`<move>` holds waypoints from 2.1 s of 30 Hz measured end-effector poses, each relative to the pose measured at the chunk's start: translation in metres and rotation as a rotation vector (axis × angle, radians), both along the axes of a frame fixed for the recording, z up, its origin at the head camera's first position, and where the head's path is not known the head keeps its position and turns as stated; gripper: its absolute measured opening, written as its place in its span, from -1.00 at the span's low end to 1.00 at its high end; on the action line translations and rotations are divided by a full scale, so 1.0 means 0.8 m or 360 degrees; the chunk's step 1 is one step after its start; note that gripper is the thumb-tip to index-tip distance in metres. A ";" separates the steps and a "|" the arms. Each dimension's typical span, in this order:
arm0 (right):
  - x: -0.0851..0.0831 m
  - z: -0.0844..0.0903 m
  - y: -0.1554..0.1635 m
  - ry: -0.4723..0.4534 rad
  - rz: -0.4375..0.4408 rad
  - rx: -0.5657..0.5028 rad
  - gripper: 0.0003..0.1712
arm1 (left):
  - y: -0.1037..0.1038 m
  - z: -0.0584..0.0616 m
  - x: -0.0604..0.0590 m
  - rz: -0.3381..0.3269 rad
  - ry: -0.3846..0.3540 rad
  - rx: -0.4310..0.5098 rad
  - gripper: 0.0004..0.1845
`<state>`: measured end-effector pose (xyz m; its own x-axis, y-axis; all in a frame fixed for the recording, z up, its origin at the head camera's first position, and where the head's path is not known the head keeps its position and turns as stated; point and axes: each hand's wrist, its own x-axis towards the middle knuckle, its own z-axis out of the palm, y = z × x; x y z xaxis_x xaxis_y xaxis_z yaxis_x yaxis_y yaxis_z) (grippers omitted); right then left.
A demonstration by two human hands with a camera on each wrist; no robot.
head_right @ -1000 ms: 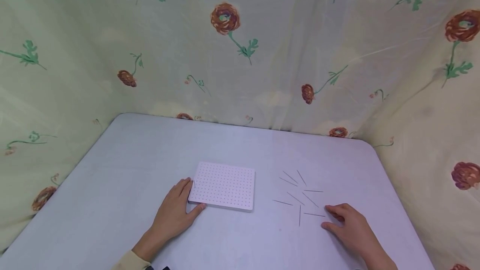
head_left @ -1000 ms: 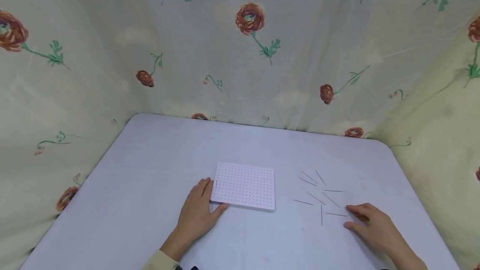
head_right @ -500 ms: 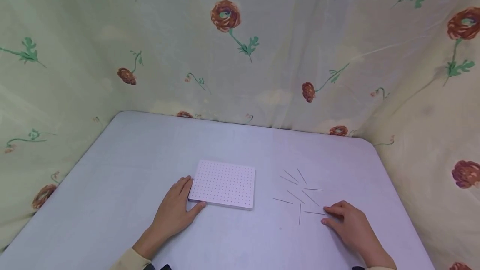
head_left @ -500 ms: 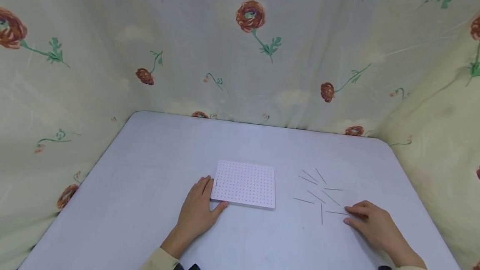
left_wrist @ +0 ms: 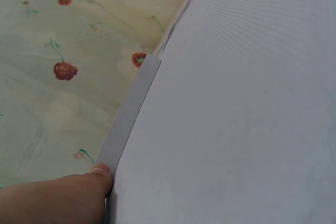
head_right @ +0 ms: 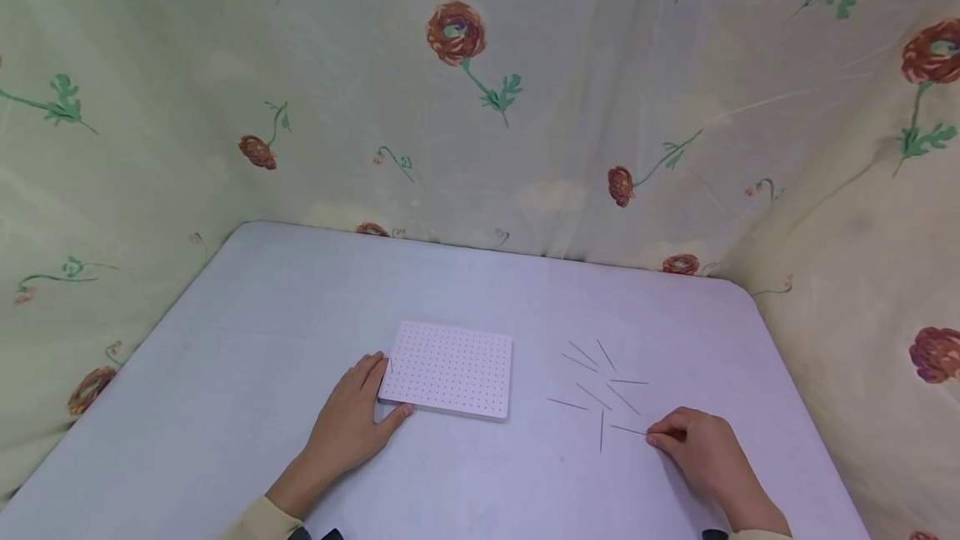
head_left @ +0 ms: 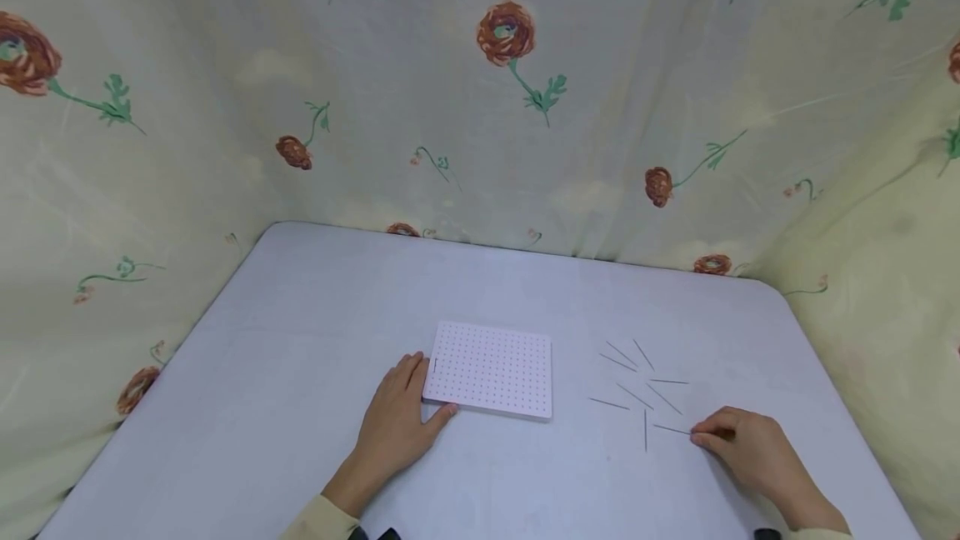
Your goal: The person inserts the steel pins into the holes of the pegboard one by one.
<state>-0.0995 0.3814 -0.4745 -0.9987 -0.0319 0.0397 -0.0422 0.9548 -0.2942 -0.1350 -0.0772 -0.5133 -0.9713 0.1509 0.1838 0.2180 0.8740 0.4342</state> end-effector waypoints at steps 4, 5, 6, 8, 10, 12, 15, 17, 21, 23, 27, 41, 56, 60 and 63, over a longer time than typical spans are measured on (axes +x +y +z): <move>-0.001 0.002 -0.002 -0.0010 0.0025 0.0021 -0.93 | 0.000 0.001 0.000 0.0004 0.0001 -0.0004 -0.11; -0.001 0.002 -0.002 -0.0007 0.0036 0.0028 -0.92 | 0.000 0.001 0.000 0.0006 -0.0002 -0.0005 -0.11; -0.001 0.002 -0.003 -0.0003 0.0046 0.0032 -0.92 | 0.000 0.000 0.000 0.0008 -0.0007 -0.0006 -0.10; -0.002 0.003 -0.004 0.0006 0.0059 0.0039 -0.92 | 0.000 -0.001 0.000 0.0014 -0.0013 -0.0010 -0.10; -0.001 0.004 -0.005 0.0025 0.0072 0.0044 -0.91 | 0.000 -0.003 0.000 0.0018 -0.0018 -0.0010 -0.10; 0.000 0.006 -0.005 0.0040 0.0079 0.0046 -0.91 | 0.000 -0.004 0.001 0.0020 -0.0021 -0.0011 -0.10; 0.001 0.006 -0.004 0.0085 0.0091 0.0048 -0.90 | 0.000 -0.003 0.001 0.0019 -0.0018 -0.0010 -0.10; 0.002 0.005 -0.002 0.0109 0.0092 0.0037 -0.89 | 0.000 -0.003 0.001 0.0016 -0.0013 -0.0007 -0.10; 0.002 0.003 0.000 0.0124 0.0055 0.0017 -0.89 | 0.000 -0.002 0.000 0.0008 -0.0011 0.0002 -0.11; 0.002 0.002 0.001 0.0098 0.0015 -0.0012 -0.92 | 0.000 -0.002 0.000 0.0005 -0.0009 0.0004 -0.11; 0.001 0.002 0.001 0.0046 -0.0051 -0.0074 -0.92 | 0.000 -0.002 -0.001 0.0002 -0.0007 0.0008 -0.11; 0.000 0.012 -0.004 -0.0028 -0.0183 -0.0300 -0.72 | 0.001 0.002 -0.001 -0.0003 0.0011 0.0004 -0.11; -0.004 0.011 -0.006 0.0177 -0.0140 -0.0705 -0.81 | -0.001 0.001 -0.001 -0.0005 0.0024 0.0000 -0.12; -0.005 0.010 -0.008 0.0244 -0.0155 -0.0672 -0.81 | -0.001 0.001 -0.001 -0.0011 0.0041 0.0001 -0.13; -0.006 0.011 -0.012 0.0304 -0.0171 -0.0658 -0.81 | 0.000 0.001 -0.001 -0.0013 0.0034 0.0003 -0.13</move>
